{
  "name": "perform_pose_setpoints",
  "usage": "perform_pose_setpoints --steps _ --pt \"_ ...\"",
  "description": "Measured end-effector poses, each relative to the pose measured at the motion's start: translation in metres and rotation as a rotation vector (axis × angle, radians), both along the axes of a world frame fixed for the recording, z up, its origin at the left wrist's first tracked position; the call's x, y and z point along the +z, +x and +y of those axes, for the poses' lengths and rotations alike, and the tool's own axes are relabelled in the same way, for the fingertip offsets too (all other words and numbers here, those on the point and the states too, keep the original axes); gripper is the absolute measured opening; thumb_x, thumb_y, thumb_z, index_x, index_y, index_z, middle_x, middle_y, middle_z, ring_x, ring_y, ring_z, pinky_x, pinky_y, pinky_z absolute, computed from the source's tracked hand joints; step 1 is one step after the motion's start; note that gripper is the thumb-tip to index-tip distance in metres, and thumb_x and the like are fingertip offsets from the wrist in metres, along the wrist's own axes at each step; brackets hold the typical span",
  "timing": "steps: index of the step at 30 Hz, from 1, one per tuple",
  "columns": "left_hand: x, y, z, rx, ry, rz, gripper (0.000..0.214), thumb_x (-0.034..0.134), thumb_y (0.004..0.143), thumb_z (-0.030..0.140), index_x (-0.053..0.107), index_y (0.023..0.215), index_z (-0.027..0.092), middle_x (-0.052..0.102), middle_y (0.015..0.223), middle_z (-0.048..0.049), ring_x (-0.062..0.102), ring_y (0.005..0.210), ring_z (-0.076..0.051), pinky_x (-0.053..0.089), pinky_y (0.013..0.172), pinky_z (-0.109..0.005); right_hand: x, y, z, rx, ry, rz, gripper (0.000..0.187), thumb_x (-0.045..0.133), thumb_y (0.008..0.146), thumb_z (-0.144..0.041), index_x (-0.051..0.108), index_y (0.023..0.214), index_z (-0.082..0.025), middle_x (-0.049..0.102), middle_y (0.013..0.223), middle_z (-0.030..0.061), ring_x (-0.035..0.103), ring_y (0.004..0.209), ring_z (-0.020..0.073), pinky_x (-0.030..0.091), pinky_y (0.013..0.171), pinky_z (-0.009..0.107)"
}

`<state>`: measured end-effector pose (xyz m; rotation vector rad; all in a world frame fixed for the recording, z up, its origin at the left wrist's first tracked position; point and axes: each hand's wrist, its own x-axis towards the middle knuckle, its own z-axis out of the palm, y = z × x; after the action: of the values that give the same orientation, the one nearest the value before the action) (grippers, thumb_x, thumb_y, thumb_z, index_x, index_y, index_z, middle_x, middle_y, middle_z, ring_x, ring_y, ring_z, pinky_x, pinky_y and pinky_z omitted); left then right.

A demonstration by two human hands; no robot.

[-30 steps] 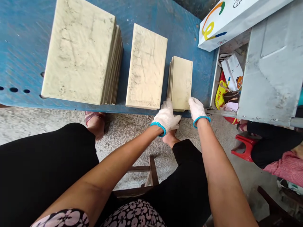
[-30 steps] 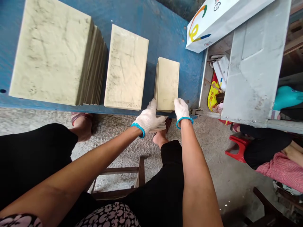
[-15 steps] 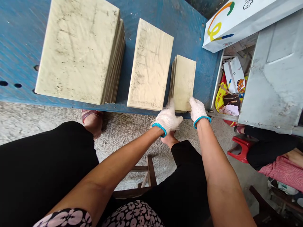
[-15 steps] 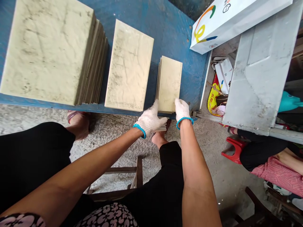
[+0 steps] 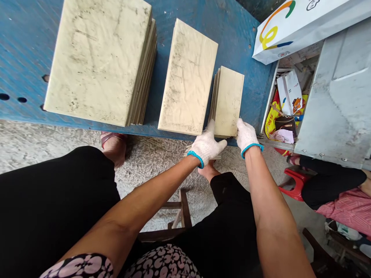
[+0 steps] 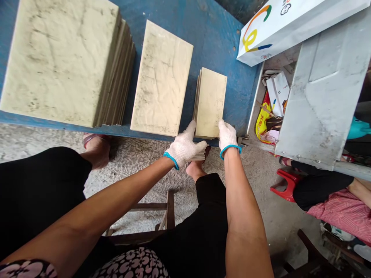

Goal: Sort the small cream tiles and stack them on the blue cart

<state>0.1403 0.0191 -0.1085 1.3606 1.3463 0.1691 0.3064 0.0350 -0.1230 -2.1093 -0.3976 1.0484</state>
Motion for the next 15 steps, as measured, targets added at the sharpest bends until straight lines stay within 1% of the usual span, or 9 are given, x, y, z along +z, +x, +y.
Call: perform_pose_setpoints --steps 3,7,11,15 --pt "-0.002 0.002 -0.002 0.036 -0.008 -0.018 0.092 0.062 0.077 0.044 0.018 0.155 0.022 0.064 0.127 -0.0079 0.062 0.111 -0.026 0.050 0.089 -0.031 0.004 0.000 0.001 0.002 -0.004 -0.007 0.020 0.052 0.093 -0.027 0.065 0.082 -0.016 0.069 0.070 0.0008 0.066 0.063 0.0119 0.057 0.068 0.024" --pt "0.000 0.005 -0.006 0.090 0.000 -0.071 0.092 0.063 0.077 0.041 0.020 0.155 0.021 0.061 0.132 -0.0076 0.059 0.117 -0.025 0.048 0.094 -0.029 0.012 0.002 0.003 0.006 -0.026 -0.057 0.017 0.058 0.090 -0.028 0.066 0.082 -0.015 0.070 0.070 0.0011 0.066 0.063 0.0128 0.058 0.066 0.025" --pt "0.011 0.008 -0.008 0.121 -0.018 -0.094 0.092 0.066 0.076 0.043 0.022 0.155 0.022 0.057 0.136 -0.0092 0.057 0.120 -0.028 0.048 0.097 -0.033 0.016 0.004 0.006 0.007 -0.041 -0.105 0.021 0.060 0.089 -0.034 0.066 0.083 -0.015 0.069 0.070 0.0018 0.066 0.065 0.0139 0.058 0.065 0.025" --pt "0.024 0.010 -0.008 0.147 -0.055 -0.133 0.096 0.067 0.075 0.047 0.021 0.155 0.022 0.051 0.142 -0.0104 0.054 0.123 -0.031 0.048 0.098 -0.038 0.012 0.012 0.009 0.030 -0.079 -0.140 0.026 0.059 0.089 -0.041 0.066 0.088 -0.016 0.069 0.072 0.0020 0.067 0.068 0.0152 0.058 0.066 0.027"
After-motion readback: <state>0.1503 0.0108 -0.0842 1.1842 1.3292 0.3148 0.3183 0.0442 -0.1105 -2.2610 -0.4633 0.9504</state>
